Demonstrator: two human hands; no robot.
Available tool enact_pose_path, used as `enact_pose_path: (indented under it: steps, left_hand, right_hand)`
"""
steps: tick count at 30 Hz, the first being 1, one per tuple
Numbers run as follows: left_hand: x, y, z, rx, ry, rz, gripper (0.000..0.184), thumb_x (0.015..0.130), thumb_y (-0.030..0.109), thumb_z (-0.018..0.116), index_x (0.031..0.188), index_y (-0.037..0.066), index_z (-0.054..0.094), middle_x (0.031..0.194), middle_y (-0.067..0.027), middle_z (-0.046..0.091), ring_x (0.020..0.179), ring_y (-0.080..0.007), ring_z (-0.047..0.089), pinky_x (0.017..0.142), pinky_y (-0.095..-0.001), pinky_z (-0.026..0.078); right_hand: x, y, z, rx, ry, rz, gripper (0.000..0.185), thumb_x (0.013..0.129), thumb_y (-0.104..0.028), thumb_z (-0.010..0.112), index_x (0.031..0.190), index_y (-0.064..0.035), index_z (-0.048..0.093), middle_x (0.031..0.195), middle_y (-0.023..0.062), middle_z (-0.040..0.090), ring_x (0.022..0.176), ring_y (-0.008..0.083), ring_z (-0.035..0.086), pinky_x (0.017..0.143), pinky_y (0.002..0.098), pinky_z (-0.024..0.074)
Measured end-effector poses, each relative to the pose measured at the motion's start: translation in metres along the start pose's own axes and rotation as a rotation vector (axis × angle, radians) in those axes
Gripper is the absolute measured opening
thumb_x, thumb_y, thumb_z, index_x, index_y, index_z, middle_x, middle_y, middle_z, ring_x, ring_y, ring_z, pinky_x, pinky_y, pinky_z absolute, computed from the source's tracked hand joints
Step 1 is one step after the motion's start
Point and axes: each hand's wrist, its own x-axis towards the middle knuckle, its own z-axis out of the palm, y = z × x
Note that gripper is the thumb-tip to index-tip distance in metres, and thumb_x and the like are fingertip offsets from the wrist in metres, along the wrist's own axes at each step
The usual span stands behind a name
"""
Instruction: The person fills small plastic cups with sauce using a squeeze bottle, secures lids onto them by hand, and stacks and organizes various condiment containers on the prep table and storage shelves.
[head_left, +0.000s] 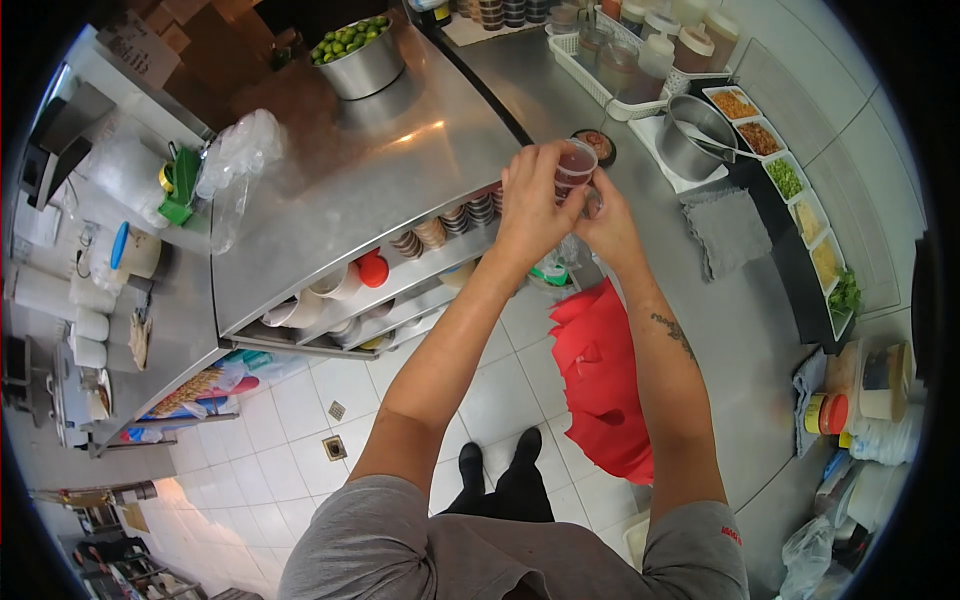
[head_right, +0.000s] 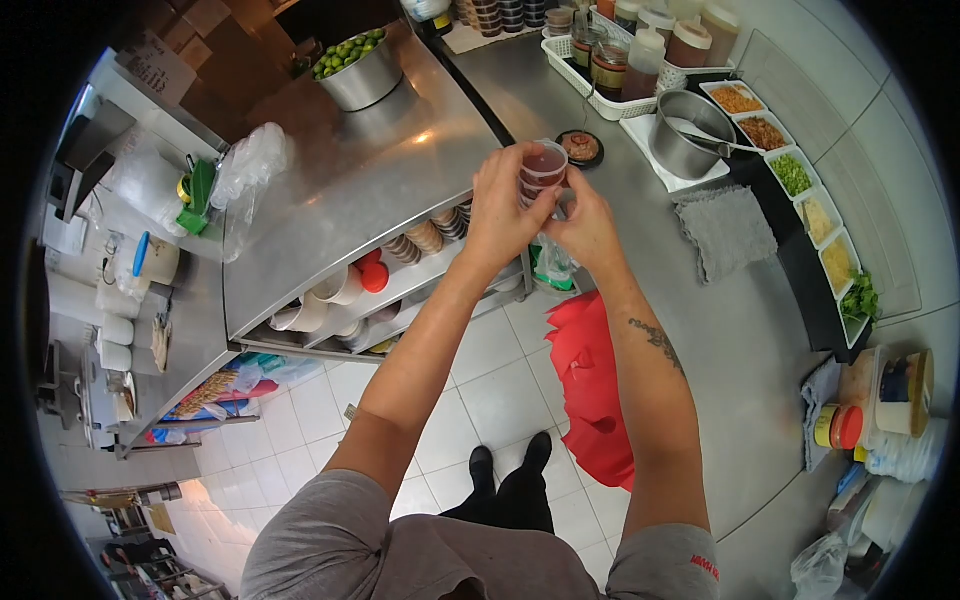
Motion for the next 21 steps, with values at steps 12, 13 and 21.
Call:
enact_pose_path:
  steps: [12,13,21]
  left_hand:
    - [0.006,-0.007,-0.002,-0.103,-0.042,0.047,0.048,0.071,0.007,0.073,0.115,0.004,0.054,0.105,-0.0140,0.062,0.096,-0.0310,0.061,0.085,-0.0392,0.049]
    - [0.007,-0.009,-0.006,-0.111,-0.073,0.042,0.048,0.072,0.006,0.073,0.115,0.003,0.054,0.105,-0.0133,0.062,0.096,-0.0292,0.062,0.084,-0.0381,0.050]
    - [0.024,-0.016,-0.034,-0.466,-0.363,-0.226,0.041,0.076,0.007,0.070,0.115,0.005,0.055,0.111,-0.0124,0.061,0.098,-0.0252,0.063,0.087,-0.0347,0.050]
  right_hand:
    - [0.001,0.012,0.000,0.040,-0.020,0.017,0.069,0.066,-0.013,0.080,0.129,-0.0076,0.052,0.110,0.0083,0.066,0.096,0.0176,0.064,0.079,0.0313,0.0500]
    - [0.001,0.012,0.001,0.044,-0.017,-0.005,0.069,0.066,-0.014,0.081,0.129,-0.0072,0.052,0.110,0.0082,0.066,0.097,0.0172,0.064,0.080,0.0316,0.0498]
    - [0.000,0.003,0.000,-0.014,-0.014,-0.023,0.074,0.065,-0.019,0.084,0.130,-0.0059,0.051,0.111,0.0088,0.066,0.101,0.0179,0.062,0.084,0.0341,0.0485]
